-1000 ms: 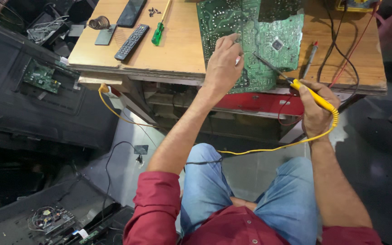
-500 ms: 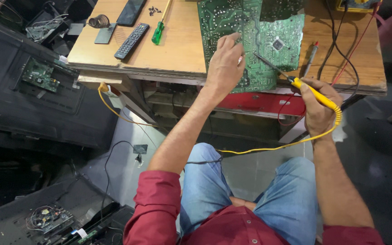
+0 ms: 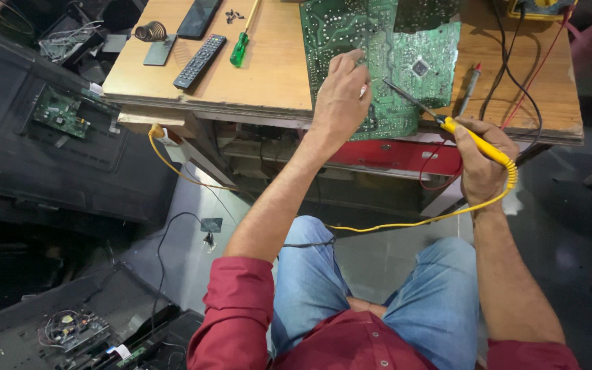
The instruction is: The person sits at a repair bench and solders components on a green circuit board removed from a television, holding a soldering iron in one hand and solder wire in the other. They repeatedly touch the iron to joints on the board, feed solder, and reposition the board while working on different spots.
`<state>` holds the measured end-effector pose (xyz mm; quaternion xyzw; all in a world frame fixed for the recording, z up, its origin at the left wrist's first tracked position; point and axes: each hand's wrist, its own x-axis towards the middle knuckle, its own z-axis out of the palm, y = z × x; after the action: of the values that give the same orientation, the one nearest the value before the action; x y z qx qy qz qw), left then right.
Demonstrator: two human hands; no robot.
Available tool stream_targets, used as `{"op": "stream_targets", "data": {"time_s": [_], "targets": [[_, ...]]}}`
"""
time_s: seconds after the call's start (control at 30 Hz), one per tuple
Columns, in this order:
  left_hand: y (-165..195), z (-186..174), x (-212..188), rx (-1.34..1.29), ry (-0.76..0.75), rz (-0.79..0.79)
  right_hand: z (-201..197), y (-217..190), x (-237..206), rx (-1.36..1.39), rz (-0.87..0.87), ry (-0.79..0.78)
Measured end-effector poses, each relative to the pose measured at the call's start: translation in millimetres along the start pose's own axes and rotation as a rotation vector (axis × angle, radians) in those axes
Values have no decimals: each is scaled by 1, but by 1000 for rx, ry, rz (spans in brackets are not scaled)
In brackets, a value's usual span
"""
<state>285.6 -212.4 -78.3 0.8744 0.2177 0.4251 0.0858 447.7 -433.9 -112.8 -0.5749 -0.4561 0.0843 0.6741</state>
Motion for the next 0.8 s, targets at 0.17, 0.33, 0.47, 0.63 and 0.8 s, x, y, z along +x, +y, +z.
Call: {"op": "stream_targets", "data": {"time_s": [0.17,0.33,0.47,0.63,0.8], "targets": [[1,-2,0,-46,19,-19,0,2,1,1,6,37],[1,-2,-1,-52,32,-11,-1,2,0,7,1,11],[0,-1,0,-35,35,-2,0,2,0,20,18,-3],[1,-1,-1,-45,31,-8,-1,5,0,-6,12,3],[1,-2,-2,-41,17,-22,-2,10,0,110,66,62]]}}
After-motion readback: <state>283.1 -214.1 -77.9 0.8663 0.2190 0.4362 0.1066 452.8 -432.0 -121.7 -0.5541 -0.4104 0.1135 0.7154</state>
